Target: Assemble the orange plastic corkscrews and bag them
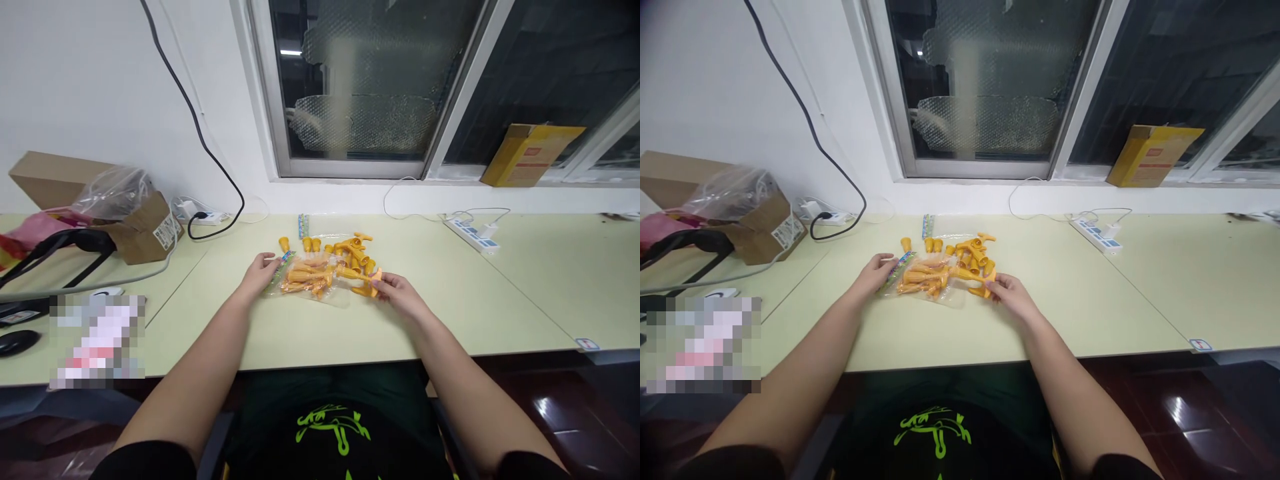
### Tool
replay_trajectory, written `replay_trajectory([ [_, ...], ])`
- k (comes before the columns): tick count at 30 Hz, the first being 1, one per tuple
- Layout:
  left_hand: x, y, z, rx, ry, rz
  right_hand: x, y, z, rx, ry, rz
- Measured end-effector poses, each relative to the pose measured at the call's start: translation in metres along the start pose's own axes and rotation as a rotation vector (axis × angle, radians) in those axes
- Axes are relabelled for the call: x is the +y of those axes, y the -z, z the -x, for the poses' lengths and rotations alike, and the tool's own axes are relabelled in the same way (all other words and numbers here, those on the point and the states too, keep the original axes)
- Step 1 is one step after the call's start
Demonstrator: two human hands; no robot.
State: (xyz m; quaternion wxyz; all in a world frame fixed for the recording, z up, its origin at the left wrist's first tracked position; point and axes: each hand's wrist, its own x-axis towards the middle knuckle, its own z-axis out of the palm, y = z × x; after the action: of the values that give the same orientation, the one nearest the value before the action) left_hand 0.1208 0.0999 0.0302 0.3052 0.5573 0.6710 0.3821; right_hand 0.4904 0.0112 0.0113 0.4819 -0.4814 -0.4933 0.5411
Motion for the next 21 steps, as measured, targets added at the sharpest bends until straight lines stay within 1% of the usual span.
replay_trajectory([
  [2,-0.008,-0.005,-0.002,-0.025,0.044,0.100,-0.004,-0.014,-0.015,-0.031,-0.023,-0.050],
  [4,-0.013,-0.008,0.000,-0.022,0.034,0.154,-0.007,-0.028,-0.029,-0.029,-0.062,-0.094],
  [7,-0.016,-0.008,0.003,-0.050,0.017,0.215,-0.007,-0.049,-0.048,-0.012,-0.103,-0.149],
  [10,-0.016,-0.009,0.003,-0.101,0.032,0.290,-0.005,-0.067,-0.062,-0.066,-0.065,-0.194],
  [12,-0.016,-0.010,0.003,-0.137,0.039,0.333,-0.003,-0.076,-0.067,-0.147,-0.013,-0.190],
  [14,-0.017,-0.011,0.003,-0.163,0.024,0.350,-0.002,-0.080,-0.070,-0.218,0.025,-0.106],
  [15,-0.018,-0.011,0.003,-0.170,0.009,0.348,-0.002,-0.081,-0.071,-0.230,0.036,-0.039],
  [17,-0.019,-0.011,0.003,-0.182,-0.034,0.329,-0.003,-0.080,-0.072,-0.202,0.050,0.076],
  [18,-0.020,-0.011,0.003,-0.193,-0.059,0.318,-0.003,-0.079,-0.072,-0.179,0.055,0.100],
  [21,-0.021,-0.011,0.002,-0.223,-0.125,0.286,-0.003,-0.076,-0.072,-0.163,0.044,0.099],
])
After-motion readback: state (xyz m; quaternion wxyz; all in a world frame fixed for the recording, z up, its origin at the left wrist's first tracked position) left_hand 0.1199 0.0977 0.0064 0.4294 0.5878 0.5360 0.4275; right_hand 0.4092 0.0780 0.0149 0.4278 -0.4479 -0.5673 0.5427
